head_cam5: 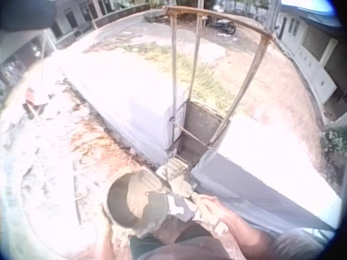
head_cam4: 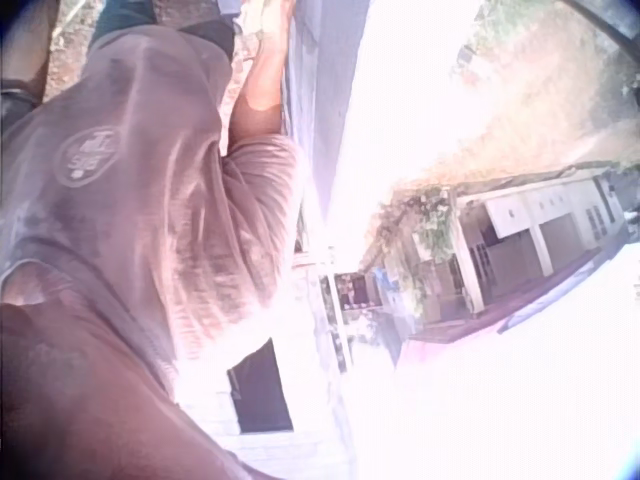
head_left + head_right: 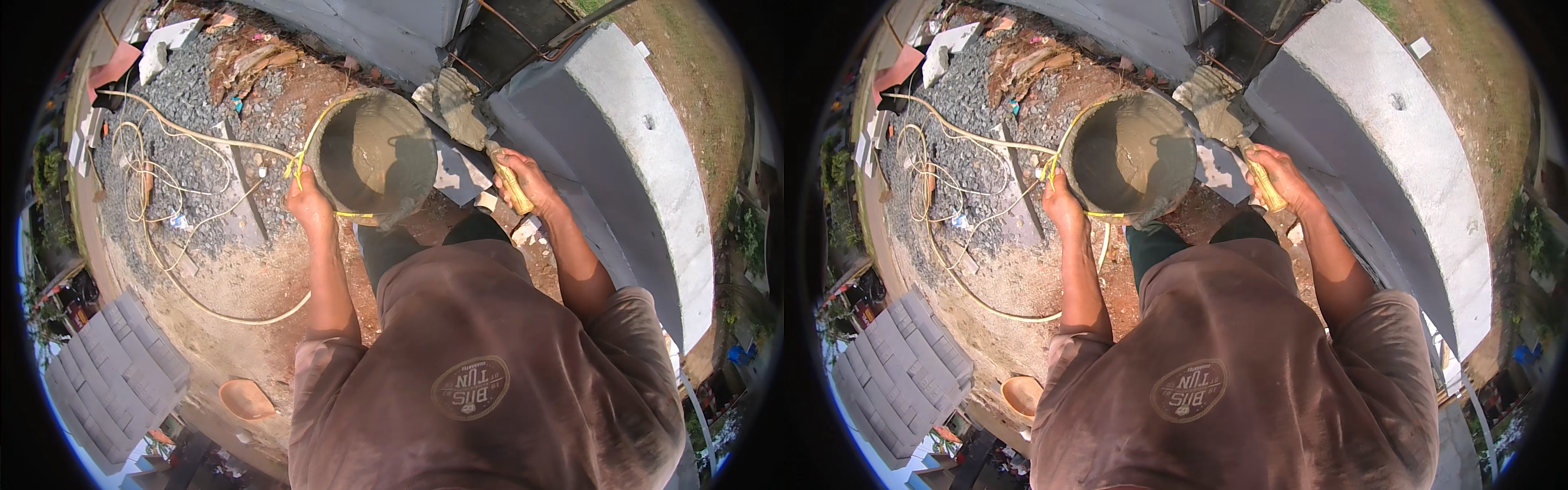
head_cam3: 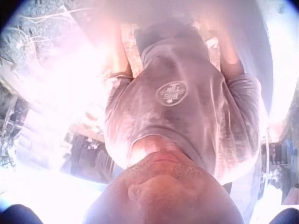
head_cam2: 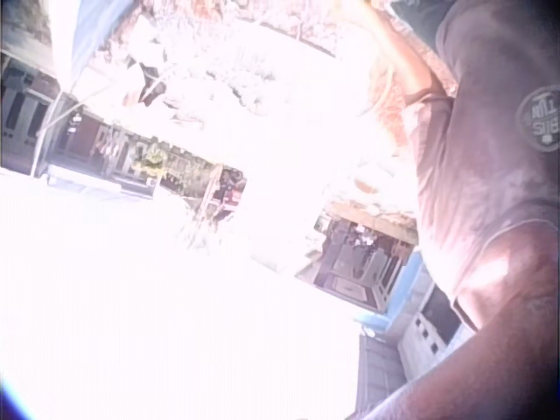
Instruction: The person scoops wet cement from a bucket and applies it to a concrete wall using a trowel. They repeatedly return to the bucket to gather more cement and continue smoothing the wall surface.
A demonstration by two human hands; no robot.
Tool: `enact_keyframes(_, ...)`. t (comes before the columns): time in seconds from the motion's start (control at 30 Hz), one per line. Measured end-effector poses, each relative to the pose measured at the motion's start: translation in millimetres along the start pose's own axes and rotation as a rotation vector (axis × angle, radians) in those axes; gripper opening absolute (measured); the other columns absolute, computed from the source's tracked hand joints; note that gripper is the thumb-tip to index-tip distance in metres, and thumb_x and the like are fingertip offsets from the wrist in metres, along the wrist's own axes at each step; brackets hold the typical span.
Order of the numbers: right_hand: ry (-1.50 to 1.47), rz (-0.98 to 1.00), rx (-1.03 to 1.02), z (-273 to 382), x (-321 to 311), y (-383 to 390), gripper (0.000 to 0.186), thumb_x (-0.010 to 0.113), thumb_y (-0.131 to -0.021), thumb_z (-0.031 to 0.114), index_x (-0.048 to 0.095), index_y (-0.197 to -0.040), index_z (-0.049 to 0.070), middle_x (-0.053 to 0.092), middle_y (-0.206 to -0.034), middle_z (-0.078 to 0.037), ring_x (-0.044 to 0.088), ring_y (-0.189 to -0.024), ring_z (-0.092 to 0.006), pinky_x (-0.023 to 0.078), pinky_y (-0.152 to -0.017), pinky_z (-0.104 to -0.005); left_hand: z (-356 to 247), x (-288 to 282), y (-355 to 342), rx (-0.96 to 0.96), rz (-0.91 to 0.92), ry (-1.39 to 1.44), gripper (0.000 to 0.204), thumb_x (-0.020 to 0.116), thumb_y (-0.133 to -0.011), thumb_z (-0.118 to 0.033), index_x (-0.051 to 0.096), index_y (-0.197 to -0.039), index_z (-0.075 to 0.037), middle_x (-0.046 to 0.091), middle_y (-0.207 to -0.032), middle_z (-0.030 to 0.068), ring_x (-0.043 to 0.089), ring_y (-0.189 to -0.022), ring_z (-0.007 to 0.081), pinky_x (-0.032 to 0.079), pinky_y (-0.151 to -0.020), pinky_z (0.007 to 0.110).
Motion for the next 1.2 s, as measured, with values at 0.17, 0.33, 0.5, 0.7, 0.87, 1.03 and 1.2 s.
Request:
enact_keyframes(0.17,0.289,0.147,0.025,5,33,-7,0.041,0.056,-0.088,0.03,0.049,-0.121,0.007,0.054,-0.066,-0.004,0.05,-0.044,-0.0093,0.04,-0.039,-0.0222,-2,-15,-3,0.095,-0.031,-0.21,0.021,0.053,-0.092,-0.018,0.061,-0.082,-0.001,0.052,-0.069,-0.0022,0.043,-0.063,0.0051,0.035,-0.056,0.022)
enact_keyframes(0.33,1.06,0.198,-0.204,27,77,5,0.05,0.056,-0.082,0.029,0.048,-0.124,0.003,0.06,-0.076,-0.013,0.062,-0.07,-0.0263,0.049,-0.067,-0.0366,-8,-16,1,0.05,0.001,-0.233,0.021,0.054,-0.092,-0.017,0.059,-0.077,-0.003,0.047,-0.065,-0.0052,0.039,-0.059,0.0038,0.031,-0.052,0.021)
enact_keyframes(0.5,1.62,0.081,-0.471,38,115,-16,0.042,0.047,-0.083,0.017,0.048,-0.123,0.001,0.064,-0.091,-0.021,0.062,-0.088,-0.036,0.046,-0.08,-0.0436,-32,10,14,0.068,0.086,-0.359,0.022,0.054,-0.092,-0.018,0.059,-0.076,-0.003,0.044,-0.062,-0.0073,0.035,-0.058,0.003,0.027,-0.05,0.021)
enact_keyframes(0.7,1.894,0.272,-0.561,-15,158,-11,0.04,0.043,-0.083,0.009,0.049,-0.121,-0.002,0.064,-0.094,-0.021,0.063,-0.088,-0.035,0.047,-0.077,-0.043,-60,31,30,0.217,0.13,-0.302,0.028,0.056,-0.091,-0.019,0.055,-0.069,-0.002,0.042,-0.06,-0.0059,0.034,-0.058,0.0042,0.028,-0.05,0.023)
enact_keyframes(0.87,1.823,0.184,-0.52,33,151,12,0.048,0.044,-0.08,0.007,0.045,-0.128,0.002,0.063,-0.1,-0.02,0.064,-0.085,-0.031,0.049,-0.067,-0.0416,-69,15,18,0.297,0.129,-0.313,0.027,0.057,-0.091,-0.019,0.056,-0.07,-0.002,0.043,-0.062,-0.007,0.033,-0.058,0.0036,0.027,-0.051,0.022)
enact_keyframes(1.03,1.909,0.075,-0.664,29,152,7,0.051,0.044,-0.08,0.008,0.042,-0.131,0.002,0.062,-0.098,-0.02,0.064,-0.079,-0.0311,0.05,-0.067,-0.0395,-80,30,20,0.273,0.207,-0.259,0.025,0.058,-0.09,-0.019,0.058,-0.071,-0.002,0.043,-0.062,-0.0074,0.033,-0.058,0.0033,0.027,-0.051,0.022)
enact_keyframes(1.2,1.825,0.15,-0.665,51,151,31,0.046,0.041,-0.083,0.008,0.044,-0.128,-0.002,0.062,-0.097,-0.024,0.063,-0.089,-0.0324,0.05,-0.073,-0.0393,-101,51,37,0.33,0.225,-0.354,0.023,0.057,-0.09,-0.017,0.059,-0.074,-0.001,0.043,-0.06,-0.0072,0.034,-0.058,0.0029,0.027,-0.05,0.022)
Point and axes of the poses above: each hand's wrist, its own y-axis away from the middle knuckle, its own x-axis out of the palm, z = x × y, the point moved 10 cm from there along -y, towards the middle knuckle
